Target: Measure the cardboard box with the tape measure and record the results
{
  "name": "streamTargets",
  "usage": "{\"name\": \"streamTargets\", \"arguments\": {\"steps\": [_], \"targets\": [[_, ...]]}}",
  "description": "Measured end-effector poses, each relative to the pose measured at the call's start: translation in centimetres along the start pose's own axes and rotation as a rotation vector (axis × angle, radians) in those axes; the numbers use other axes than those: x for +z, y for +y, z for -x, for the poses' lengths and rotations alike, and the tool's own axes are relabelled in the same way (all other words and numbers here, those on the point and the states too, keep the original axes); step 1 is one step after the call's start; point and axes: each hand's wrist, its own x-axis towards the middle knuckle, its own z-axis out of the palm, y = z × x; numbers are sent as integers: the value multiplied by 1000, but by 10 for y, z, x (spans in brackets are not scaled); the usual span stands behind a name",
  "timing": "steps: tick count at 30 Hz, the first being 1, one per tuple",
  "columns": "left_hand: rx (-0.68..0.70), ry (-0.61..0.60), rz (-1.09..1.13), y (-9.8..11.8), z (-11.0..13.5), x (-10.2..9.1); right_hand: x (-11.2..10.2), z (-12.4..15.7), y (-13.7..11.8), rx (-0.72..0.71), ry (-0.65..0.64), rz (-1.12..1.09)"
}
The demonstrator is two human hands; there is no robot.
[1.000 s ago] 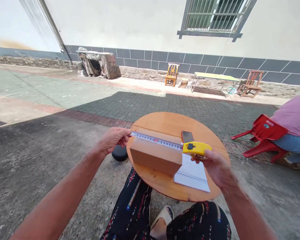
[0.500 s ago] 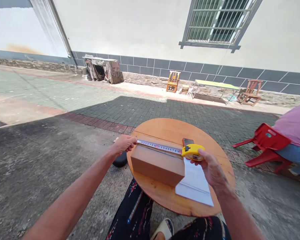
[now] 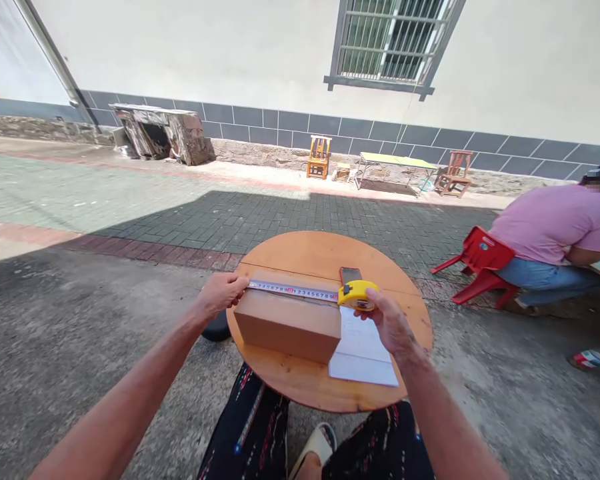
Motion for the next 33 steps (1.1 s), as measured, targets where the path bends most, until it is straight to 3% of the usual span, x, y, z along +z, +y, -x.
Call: {"name": "streamTargets", "arguments": {"steps": [7, 17, 21, 26, 33], "targets": [[52, 67, 99, -7, -4, 13, -8, 2, 1, 20, 12, -7], [91, 52, 353, -19, -4, 30, -6, 7, -3, 216, -62, -249], [62, 66, 430, -22, -1, 24, 5, -4, 1, 207, -63, -283], [29, 131, 466, -30, 0, 8, 22, -21, 8, 179, -157, -291], [53, 114, 377, -30, -2, 2, 20, -27, 6, 214, -197, -287]]}}
